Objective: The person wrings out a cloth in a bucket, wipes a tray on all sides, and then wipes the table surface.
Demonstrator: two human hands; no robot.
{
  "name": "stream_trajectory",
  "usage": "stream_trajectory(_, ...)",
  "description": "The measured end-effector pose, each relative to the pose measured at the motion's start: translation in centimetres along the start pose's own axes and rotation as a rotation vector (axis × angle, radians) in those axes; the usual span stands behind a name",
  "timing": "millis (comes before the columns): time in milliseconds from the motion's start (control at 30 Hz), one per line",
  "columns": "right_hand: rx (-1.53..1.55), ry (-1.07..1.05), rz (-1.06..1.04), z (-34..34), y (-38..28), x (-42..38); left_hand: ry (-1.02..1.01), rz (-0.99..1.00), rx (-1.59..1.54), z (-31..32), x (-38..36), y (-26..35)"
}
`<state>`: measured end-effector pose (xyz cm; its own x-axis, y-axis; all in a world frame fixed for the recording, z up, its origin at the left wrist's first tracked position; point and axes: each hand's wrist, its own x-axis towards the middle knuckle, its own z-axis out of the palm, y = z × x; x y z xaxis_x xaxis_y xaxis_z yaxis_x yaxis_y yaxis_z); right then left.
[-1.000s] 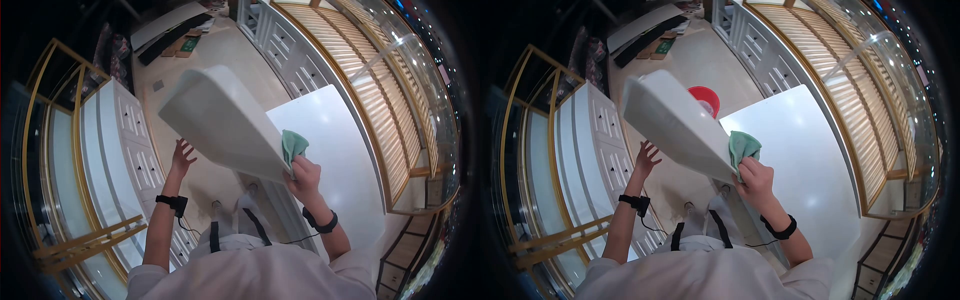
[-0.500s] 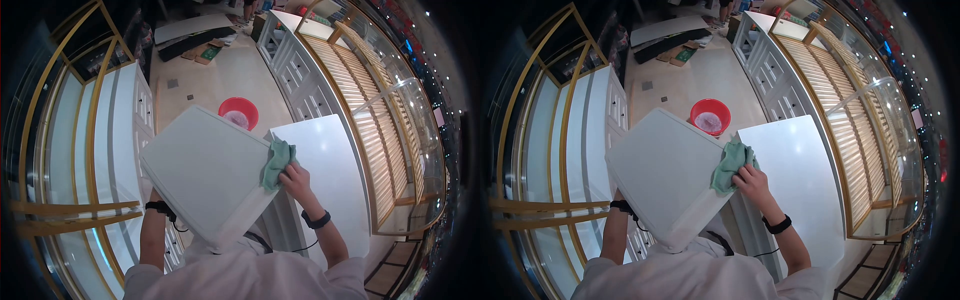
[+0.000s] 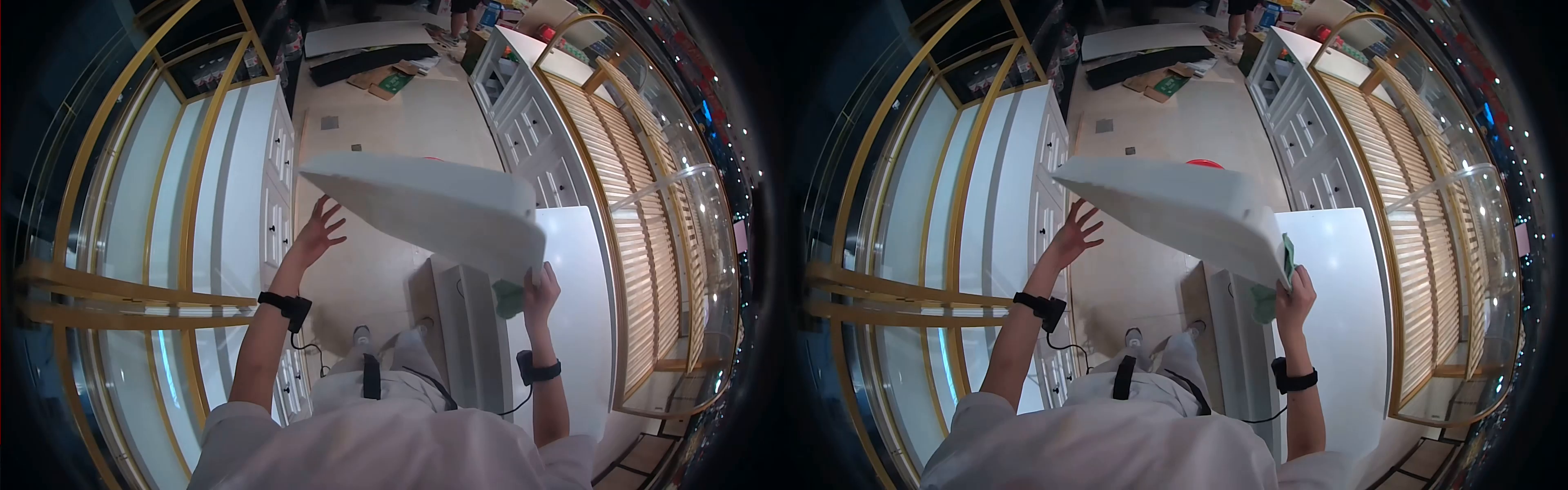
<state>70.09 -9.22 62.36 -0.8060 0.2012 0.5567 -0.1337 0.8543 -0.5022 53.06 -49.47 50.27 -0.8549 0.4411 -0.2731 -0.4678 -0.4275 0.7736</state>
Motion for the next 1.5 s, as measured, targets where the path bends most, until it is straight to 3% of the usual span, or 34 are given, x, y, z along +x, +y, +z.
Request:
stream_trajectory(233,0.232,-0.001,0.633,-0.5,5.7,-7.8,-0.028,-0.156,0.434,2.7,3.5,-4.8)
stream_trajectory(367,0.376,0.105,0.871,-1.5,9.7,-13.8,-0.056,-0.311,0.412,6.2,5.2,-8.1)
stream_trajectory(467,0.446,0.225,1.039,-2.8,12.6,-17.9,-0.201,-0.313,0.261,9.3,6.7,-11.7)
stream_trajectory(567,0.442,0.313,1.121,-4.1,17.6,-23.1,-0.278,-0.332,0.187,11.4,9.9,-17.4)
stream_trajectory(633,0.493,0.383,1.084,-5.1,19.9,-25.7,-0.212,-0.504,0.235,16.0,10.0,-17.2)
stream_trajectory(700,0.506,0.401,1.123,-6.2,23.8,-28.7,-0.246,-0.501,0.222,19.6,10.6,-18.0)
stream_trajectory(767,0.386,0.34,1.311,-8.6,20.8,-26.1,-0.27,-0.493,0.243,21.9,12.1,-20.2)
stream_trajectory(867,0.407,0.328,1.322,-9.4,25.0,-27.8,-0.263,-0.463,0.365,25.3,14.5,-23.8)
stream_trajectory(967,0.45,0.485,1.271,-9.2,26.5,-27.4,-0.27,-0.536,0.305,29.2,17.1,-24.9)
stream_trajectory(1033,0.352,0.442,1.333,-9.8,28.9,-28.8,-0.299,-0.526,0.378,31.1,19.0,-26.1)
stream_trajectory(1100,0.231,0.358,1.457,-9.9,29.6,-28.1,-0.3,-0.494,0.393,31.6,21.0,-28.6)
stream_trajectory(1267,0.301,0.394,1.367,-10.3,28.8,-26.7,-0.304,-0.462,0.726,33.3,21.2,-27.5)
stream_trajectory(1367,0.288,0.375,1.402,-11.4,29.0,-26.9,-0.475,0.11,1.425,28.8,23.5,-29.4)
stream_trajectory(1467,0.263,0.469,1.392,-12.1,28.0,-26.6,-0.553,0.221,1.42,32.7,20.7,-21.3)
stream_trajectory(1500,0.234,0.469,1.446,-13.3,26.1,-25.1,-0.558,0.37,1.43,33.8,19.8,-18.7)
